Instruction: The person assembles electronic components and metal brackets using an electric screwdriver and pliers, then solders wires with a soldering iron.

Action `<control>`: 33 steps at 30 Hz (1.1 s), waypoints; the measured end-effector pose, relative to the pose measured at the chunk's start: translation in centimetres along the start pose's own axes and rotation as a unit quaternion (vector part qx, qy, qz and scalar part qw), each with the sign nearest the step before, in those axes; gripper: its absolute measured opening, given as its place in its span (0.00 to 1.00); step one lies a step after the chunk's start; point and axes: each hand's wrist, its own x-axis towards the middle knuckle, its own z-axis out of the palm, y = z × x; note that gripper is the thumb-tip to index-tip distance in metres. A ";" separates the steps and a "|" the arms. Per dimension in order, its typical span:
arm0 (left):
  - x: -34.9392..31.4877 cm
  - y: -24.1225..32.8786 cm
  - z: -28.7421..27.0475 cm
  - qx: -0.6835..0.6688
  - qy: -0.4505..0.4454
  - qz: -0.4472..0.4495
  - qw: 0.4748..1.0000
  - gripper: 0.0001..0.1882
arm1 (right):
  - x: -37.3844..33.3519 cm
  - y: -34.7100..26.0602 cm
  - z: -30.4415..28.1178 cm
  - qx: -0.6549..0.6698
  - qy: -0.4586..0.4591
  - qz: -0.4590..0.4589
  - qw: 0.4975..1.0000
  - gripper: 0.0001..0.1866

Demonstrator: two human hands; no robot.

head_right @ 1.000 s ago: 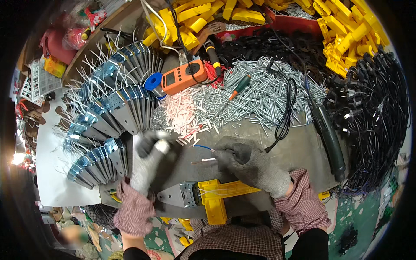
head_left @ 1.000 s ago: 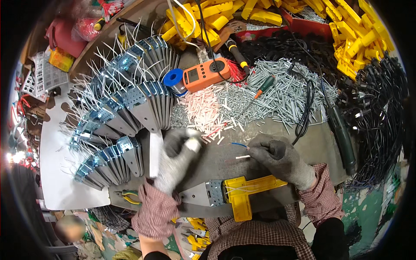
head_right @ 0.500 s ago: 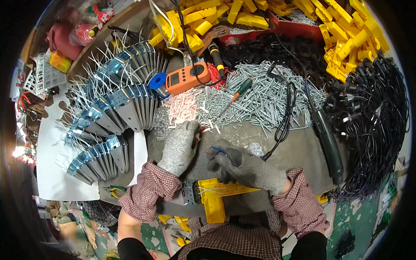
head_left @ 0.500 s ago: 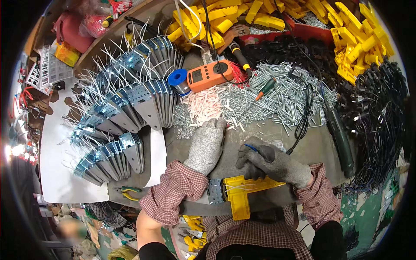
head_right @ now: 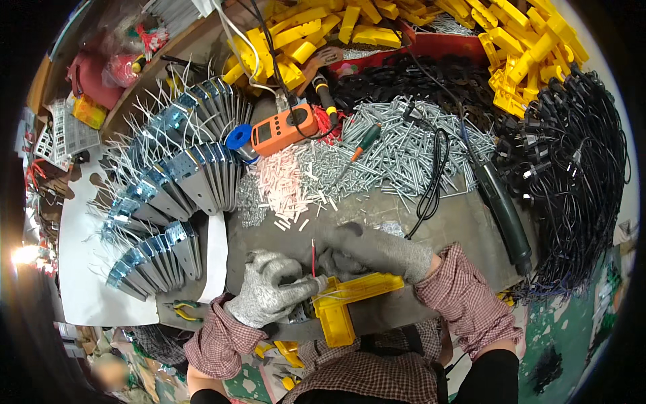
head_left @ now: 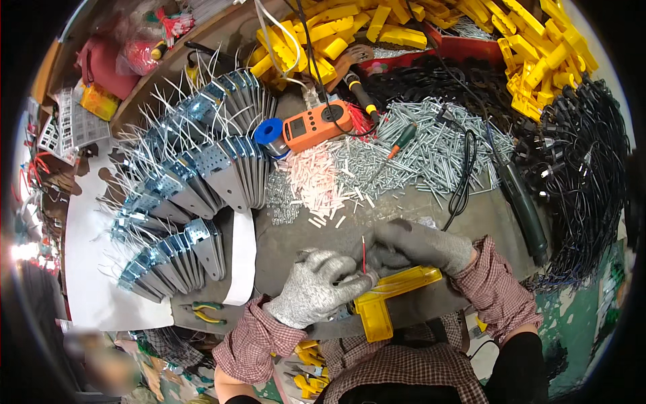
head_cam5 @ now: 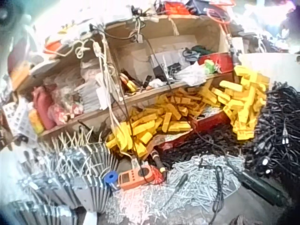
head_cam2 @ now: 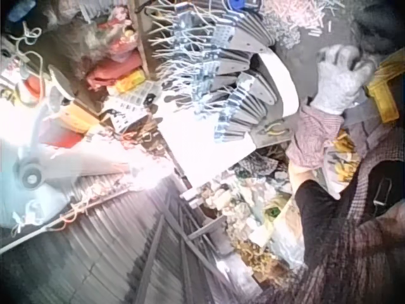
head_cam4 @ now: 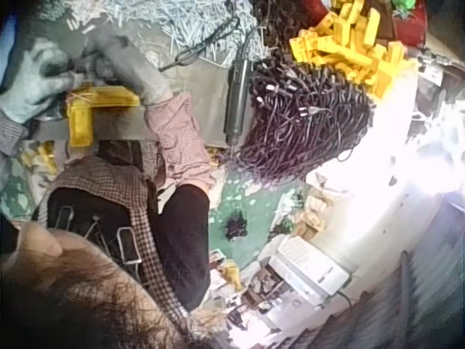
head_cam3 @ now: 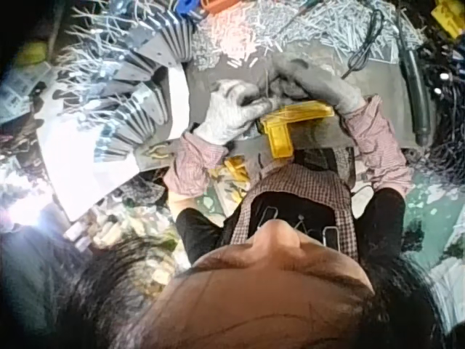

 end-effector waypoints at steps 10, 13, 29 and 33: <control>-0.3 0.7 0.0 0.054 -0.016 0.060 0.997 0.21 | -1.5 -0.1 0.8 -0.062 0.090 -0.080 0.991 0.15; -0.1 0.8 0.2 0.035 -0.007 0.030 0.999 0.20 | -1.7 -1.3 1.8 -0.030 0.124 -0.078 0.989 0.11; 1.0 3.7 0.7 -0.548 0.278 -0.364 0.700 0.06 | -3.4 0.0 2.9 -0.408 0.154 -0.251 0.864 0.11; -2.9 6.3 3.3 -0.436 0.233 -0.340 0.800 0.09 | -3.7 1.1 4.3 -0.598 0.064 -0.139 0.786 0.18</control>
